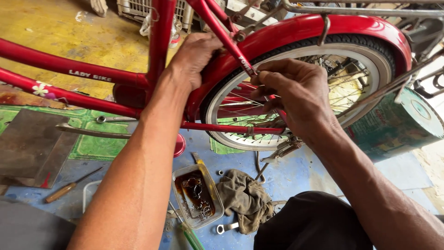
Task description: The person uses a spoke wrench to adjust the spokes on the rear wheel of a red bicycle. They then wipe the rear fender with a cloth and tighten a bolt on the fender bracket with their fingers.
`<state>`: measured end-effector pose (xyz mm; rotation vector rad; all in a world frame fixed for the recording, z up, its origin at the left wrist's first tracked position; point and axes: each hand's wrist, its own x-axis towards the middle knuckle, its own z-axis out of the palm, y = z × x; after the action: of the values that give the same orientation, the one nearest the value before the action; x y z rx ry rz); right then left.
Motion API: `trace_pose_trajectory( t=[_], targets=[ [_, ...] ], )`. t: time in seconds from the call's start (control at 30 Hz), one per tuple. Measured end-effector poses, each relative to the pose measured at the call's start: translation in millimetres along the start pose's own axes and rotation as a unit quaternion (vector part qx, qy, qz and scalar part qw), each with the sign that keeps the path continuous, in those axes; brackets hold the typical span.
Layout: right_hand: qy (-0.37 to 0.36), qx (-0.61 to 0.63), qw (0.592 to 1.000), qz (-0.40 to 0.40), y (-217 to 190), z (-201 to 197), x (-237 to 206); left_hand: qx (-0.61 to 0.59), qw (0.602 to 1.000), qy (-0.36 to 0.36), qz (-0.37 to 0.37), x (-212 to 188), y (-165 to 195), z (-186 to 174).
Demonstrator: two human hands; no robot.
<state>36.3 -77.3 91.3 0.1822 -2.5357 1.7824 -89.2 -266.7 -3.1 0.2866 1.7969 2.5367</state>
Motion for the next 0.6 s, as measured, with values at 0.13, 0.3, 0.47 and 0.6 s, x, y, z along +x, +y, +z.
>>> trace_pose_trajectory(
  t=[0.13, 0.3, 0.47, 0.6],
  targets=[
    [-0.021, 0.114, 0.979, 0.165, 8, 18, -6, -0.066, 0.995, -0.043, 0.063, 3, 4, 4],
    [-0.008, 0.445, 0.841, 0.307, 36, 53, 15, -0.057, 0.998, -0.015, 0.012, -4, 5, 9],
    [0.090, 0.531, 0.799, 0.268, 58, 87, 19, -0.064, 0.996, -0.026, 0.061, -10, 0, 1],
    [0.149, 0.501, 0.809, 0.269, 60, 94, 15, -0.066, 0.994, -0.042, 0.072, -5, -6, -8]
  ],
)
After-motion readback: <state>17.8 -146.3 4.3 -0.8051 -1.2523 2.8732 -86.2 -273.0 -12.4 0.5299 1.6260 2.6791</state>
